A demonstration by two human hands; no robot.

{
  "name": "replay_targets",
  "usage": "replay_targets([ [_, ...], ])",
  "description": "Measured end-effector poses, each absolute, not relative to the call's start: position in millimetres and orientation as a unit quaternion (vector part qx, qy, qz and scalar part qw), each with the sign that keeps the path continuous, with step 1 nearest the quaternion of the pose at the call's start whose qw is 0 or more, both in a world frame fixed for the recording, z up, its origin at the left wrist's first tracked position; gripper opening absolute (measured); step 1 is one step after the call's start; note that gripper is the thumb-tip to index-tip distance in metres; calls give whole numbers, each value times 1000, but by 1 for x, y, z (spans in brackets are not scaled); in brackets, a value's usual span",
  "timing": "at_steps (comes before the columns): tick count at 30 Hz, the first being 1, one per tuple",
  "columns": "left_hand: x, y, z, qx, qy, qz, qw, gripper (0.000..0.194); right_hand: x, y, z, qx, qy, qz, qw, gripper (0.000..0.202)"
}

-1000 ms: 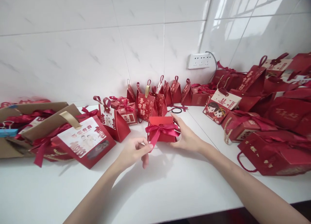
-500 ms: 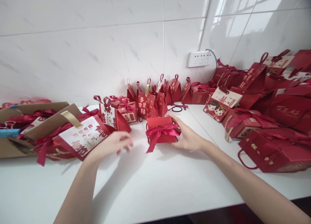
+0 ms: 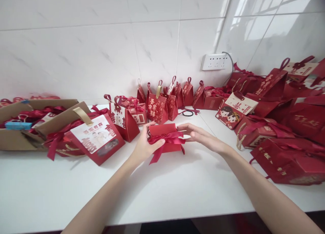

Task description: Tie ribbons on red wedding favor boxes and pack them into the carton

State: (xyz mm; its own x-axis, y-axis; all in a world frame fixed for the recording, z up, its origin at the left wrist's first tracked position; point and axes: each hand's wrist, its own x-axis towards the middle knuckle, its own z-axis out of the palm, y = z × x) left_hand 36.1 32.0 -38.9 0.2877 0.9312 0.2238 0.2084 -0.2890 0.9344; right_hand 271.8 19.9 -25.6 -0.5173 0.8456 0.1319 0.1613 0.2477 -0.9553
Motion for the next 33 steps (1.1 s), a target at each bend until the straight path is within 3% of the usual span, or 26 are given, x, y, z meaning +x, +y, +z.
replay_targets([
  [3, 39, 30, -38, 675, 425, 432, 421, 58, 272, 20, -21, -421, -714, 464, 314, 30],
  [8, 42, 28, -41, 662, 430, 443, 425, 55, 264, 19, -27, -392, -702, 524, 281, 26],
  [17, 47, 27, -40, 653, 454, 457, 398, 48, 262, 14, -27, -403, -718, 517, 235, 16],
  [29, 50, 26, -35, 635, 461, 451, 424, 48, 246, -6, -18, -472, -705, 518, 112, 30],
  [31, 48, 27, -35, 639, 456, 447, 429, 49, 258, 1, -16, -498, -712, 477, 130, 38],
  [33, 47, 27, -36, 645, 446, 441, 435, 50, 268, 8, -17, -526, -721, 393, 221, 38],
])
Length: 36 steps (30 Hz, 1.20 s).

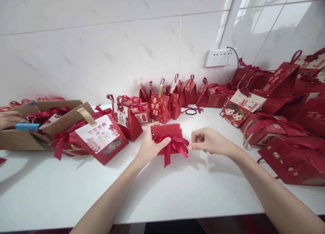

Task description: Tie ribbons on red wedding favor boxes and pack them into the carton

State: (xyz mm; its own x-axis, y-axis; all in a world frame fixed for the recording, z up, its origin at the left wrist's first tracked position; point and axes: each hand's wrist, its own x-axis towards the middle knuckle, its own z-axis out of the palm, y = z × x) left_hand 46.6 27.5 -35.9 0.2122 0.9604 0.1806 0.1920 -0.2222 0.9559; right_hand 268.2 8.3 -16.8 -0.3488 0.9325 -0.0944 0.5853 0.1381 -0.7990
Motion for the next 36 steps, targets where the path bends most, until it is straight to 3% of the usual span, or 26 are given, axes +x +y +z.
replay_targets([
  [1, 46, 28, -36, 649, 441, 441, 435, 50, 271, 12, -19, -521, -730, 347, 274, 41],
  [3, 44, 29, -38, 655, 433, 444, 431, 51, 271, 17, -27, -468, -764, 281, 344, 75],
  [5, 42, 31, -40, 662, 426, 441, 431, 53, 265, 18, -37, -408, -800, 259, 356, 105],
  [6, 41, 31, -42, 665, 423, 437, 433, 56, 260, 18, -41, -391, -811, 256, 353, 108],
  [10, 36, 32, -51, 669, 411, 471, 403, 67, 248, 15, -52, -376, -810, 254, 370, 92],
  [12, 34, 33, -56, 665, 397, 516, 366, 58, 249, 16, -53, -379, -802, 256, 385, 93],
  [14, 33, 34, -60, 672, 390, 543, 320, 37, 251, 18, -54, -388, -794, 254, 392, 95],
  [16, 32, 35, -61, 686, 392, 562, 245, 14, 253, 20, -55, -390, -795, 249, 393, 95],
  [18, 33, 34, -60, 714, 371, 578, 136, 5, 254, 22, -55, -385, -797, 243, 398, 92],
  [22, 37, 26, -57, 800, 205, 557, -91, 14, 253, 21, -56, -379, -797, 241, 405, 90],
  [24, 40, 22, -57, 825, 151, 527, -140, 17, 253, 20, -57, -377, -800, 236, 404, 89],
  [28, 44, 21, -59, 805, 237, 541, -63, 7, 255, 22, -56, -383, -802, 221, 401, 88],
  [32, 38, 32, -61, 715, 413, 564, 32, 19, 254, 27, -51, -404, -804, 187, 395, 86],
  [36, 27, 40, -60, 698, 462, 541, 88, 22, 269, 1, -39, -431, -818, 65, 375, 89],
])
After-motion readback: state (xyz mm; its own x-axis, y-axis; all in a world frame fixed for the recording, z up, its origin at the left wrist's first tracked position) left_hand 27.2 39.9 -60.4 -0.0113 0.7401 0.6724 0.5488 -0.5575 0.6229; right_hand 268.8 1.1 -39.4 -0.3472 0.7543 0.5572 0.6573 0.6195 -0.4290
